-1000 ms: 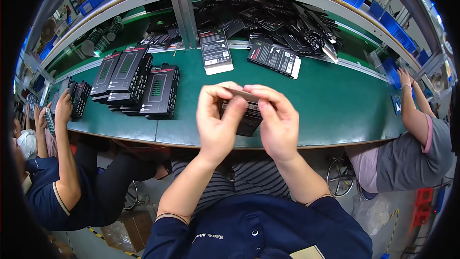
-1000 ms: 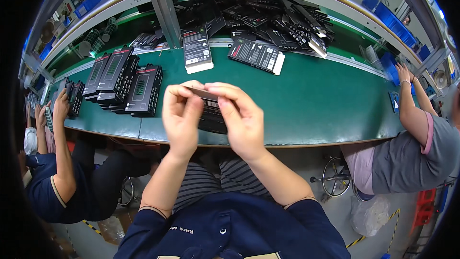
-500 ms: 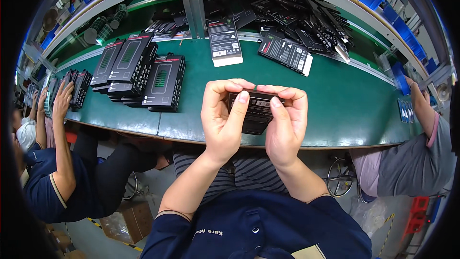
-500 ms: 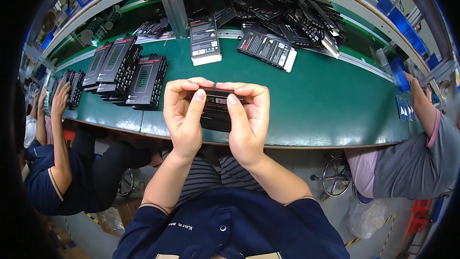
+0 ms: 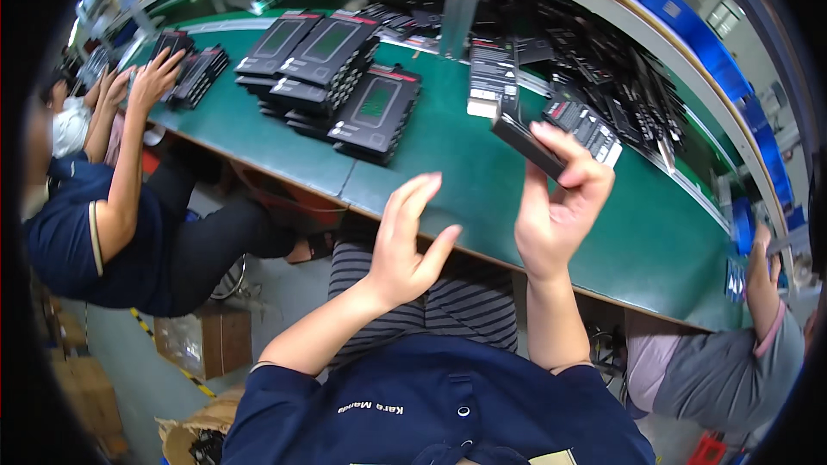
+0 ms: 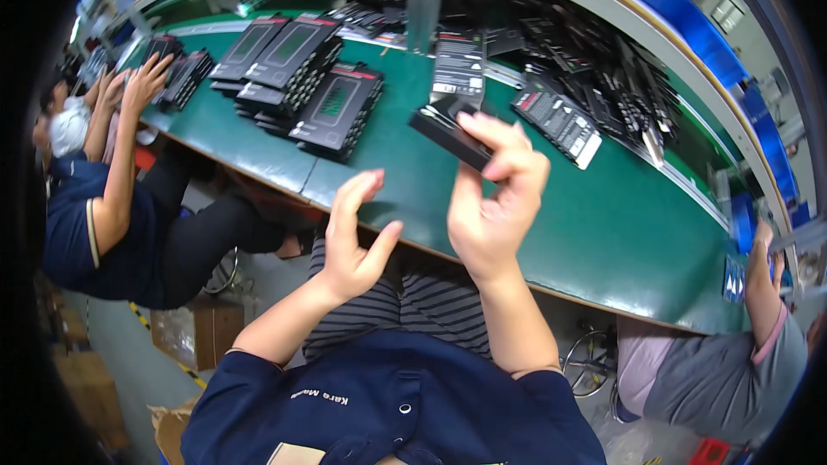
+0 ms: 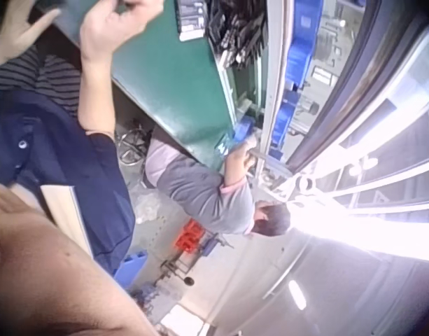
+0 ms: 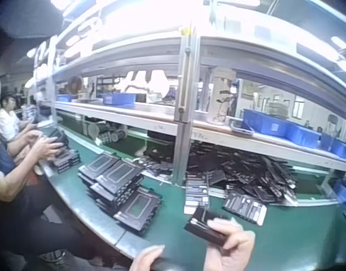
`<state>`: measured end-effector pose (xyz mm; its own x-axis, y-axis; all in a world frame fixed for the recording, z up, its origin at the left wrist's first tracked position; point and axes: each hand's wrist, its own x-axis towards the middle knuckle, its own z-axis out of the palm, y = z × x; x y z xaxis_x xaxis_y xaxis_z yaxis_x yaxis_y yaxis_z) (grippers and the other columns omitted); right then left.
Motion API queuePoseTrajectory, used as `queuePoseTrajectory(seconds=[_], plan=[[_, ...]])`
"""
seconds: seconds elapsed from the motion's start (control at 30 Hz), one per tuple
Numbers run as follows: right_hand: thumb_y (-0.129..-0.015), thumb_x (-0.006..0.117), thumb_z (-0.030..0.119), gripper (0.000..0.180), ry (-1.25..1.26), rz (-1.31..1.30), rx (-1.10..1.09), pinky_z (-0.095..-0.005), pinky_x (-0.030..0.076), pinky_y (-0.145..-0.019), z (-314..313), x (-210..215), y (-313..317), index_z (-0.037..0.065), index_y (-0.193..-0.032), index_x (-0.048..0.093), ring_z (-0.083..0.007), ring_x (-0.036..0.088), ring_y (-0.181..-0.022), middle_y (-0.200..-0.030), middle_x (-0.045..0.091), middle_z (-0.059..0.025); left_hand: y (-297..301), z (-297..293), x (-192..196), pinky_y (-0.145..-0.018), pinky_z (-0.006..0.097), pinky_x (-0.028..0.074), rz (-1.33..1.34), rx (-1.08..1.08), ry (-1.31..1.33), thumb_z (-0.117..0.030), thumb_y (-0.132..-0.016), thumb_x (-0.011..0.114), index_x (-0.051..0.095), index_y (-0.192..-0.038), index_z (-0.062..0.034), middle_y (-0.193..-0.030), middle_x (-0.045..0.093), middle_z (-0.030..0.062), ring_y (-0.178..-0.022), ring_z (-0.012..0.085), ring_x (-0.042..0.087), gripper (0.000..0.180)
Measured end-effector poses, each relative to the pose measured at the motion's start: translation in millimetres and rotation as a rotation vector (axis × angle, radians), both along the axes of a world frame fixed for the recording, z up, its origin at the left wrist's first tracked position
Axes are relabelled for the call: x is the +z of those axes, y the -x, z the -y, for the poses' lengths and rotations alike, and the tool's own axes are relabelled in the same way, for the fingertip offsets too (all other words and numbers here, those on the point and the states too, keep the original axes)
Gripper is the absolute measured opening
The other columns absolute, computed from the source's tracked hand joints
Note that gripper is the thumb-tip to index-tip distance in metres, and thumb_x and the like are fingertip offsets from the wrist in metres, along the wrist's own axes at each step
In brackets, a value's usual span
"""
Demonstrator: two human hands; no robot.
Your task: The person sits at a green workbench in a factory setting, repeatedly picking up small black rectangular electronic components from a large cardboard box. They insert each component into a clear plastic sleeve, fold the sleeve closed, and place the packaged item onto a growing stack on the table.
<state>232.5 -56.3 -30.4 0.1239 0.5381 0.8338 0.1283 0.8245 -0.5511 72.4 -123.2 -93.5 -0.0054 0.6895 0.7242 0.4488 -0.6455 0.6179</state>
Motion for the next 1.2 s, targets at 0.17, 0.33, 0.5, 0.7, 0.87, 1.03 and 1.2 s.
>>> queuePoseTrajectory(seconds=[0.17,0.33,0.5,0.7,0.87,1.03,1.2], plan=[[-0.074,0.054,-0.015,0.02,0.061,0.592,0.12,-0.0578,0.026,-0.115,-24,-15,82,0.003,-0.081,0.049,-0.045,0.052,-0.125,-0.112,0.067,-0.0184,61,86,-20,-0.097,0.039,0.047,-0.047,0.149,0.321,-0.004,-0.086,0.068,0.06,-0.118,0.0031,-0.119,0.061,0.021,-0.111,0.0337,0.06,0.033],[-0.069,0.051,-0.015,0.019,0.038,0.654,0.046,-0.0622,0.027,-0.113,-22,-45,138,0.002,-0.079,0.052,-0.0414,0.048,-0.128,-0.124,0.055,-0.0205,114,177,-19,-0.094,0.04,0.049,-0.171,0.461,0.419,-0.004,-0.084,0.069,0.067,-0.103,0.0017,-0.117,0.062,0.0194,-0.109,0.0335,0.062,0.02],[-0.076,0.051,-0.013,0.018,0.064,0.362,-0.033,-0.0373,0.051,-0.089,-30,-41,142,0.0,-0.08,0.063,-0.0304,0.067,-0.096,-0.095,0.069,-0.0162,208,289,-30,-0.088,0.04,0.051,-0.284,1.161,0.231,-0.003,-0.082,0.069,0.067,-0.094,-0.0008,-0.101,0.066,0.0161,-0.1,0.0323,0.064,0.012],[-0.078,0.051,-0.018,0.018,-0.179,0.382,0.001,-0.0423,0.052,-0.091,-1,-51,135,0.0,-0.08,0.053,-0.0316,0.066,-0.1,-0.096,0.066,-0.0143,251,477,-108,-0.084,0.034,0.051,0.145,2.177,0.083,-0.002,-0.088,0.065,0.066,-0.097,-0.0017,-0.095,0.066,0.0096,-0.087,0.0242,0.064,0.01],[-0.075,0.058,-0.013,0.016,-0.176,0.765,0.559,-0.0419,0.052,-0.088,58,-111,128,-0.001,-0.086,0.058,-0.0317,0.065,-0.094,-0.095,0.066,-0.0136,249,509,-102,-0.072,0.036,0.055,1.231,1.605,-0.518,-0.01,-0.092,0.057,0.058,-0.108,-0.006,-0.089,0.061,0.0063,-0.08,0.0194,0.062,0.016],[-0.085,0.066,0.005,0.008,0.872,0.819,0.798,-0.037,0.05,-0.089,18,-279,79,0.002,-0.092,0.063,-0.0213,0.063,-0.094,-0.1,0.068,-0.0076,246,552,-216,-0.104,0.049,0.041,0.943,2.249,1.044,-0.045,-0.076,0.071,0.056,-0.129,-0.0028,-0.128,0.058,0.022,-0.12,0.0384,0.054,0.069],[-0.093,0.059,0.023,0.028,1.581,-0.096,0.53,-0.0369,0.049,-0.093,-74,-270,52,0.007,-0.115,0.065,-0.0211,0.063,-0.102,-0.106,0.067,-0.0117,199,524,-208,-0.109,0.051,0.033,0.946,2.143,1.58,-0.054,-0.071,0.077,0.043,-0.136,-0.0047,-0.141,0.048,0.0223,-0.133,0.0396,0.045,0.088]])
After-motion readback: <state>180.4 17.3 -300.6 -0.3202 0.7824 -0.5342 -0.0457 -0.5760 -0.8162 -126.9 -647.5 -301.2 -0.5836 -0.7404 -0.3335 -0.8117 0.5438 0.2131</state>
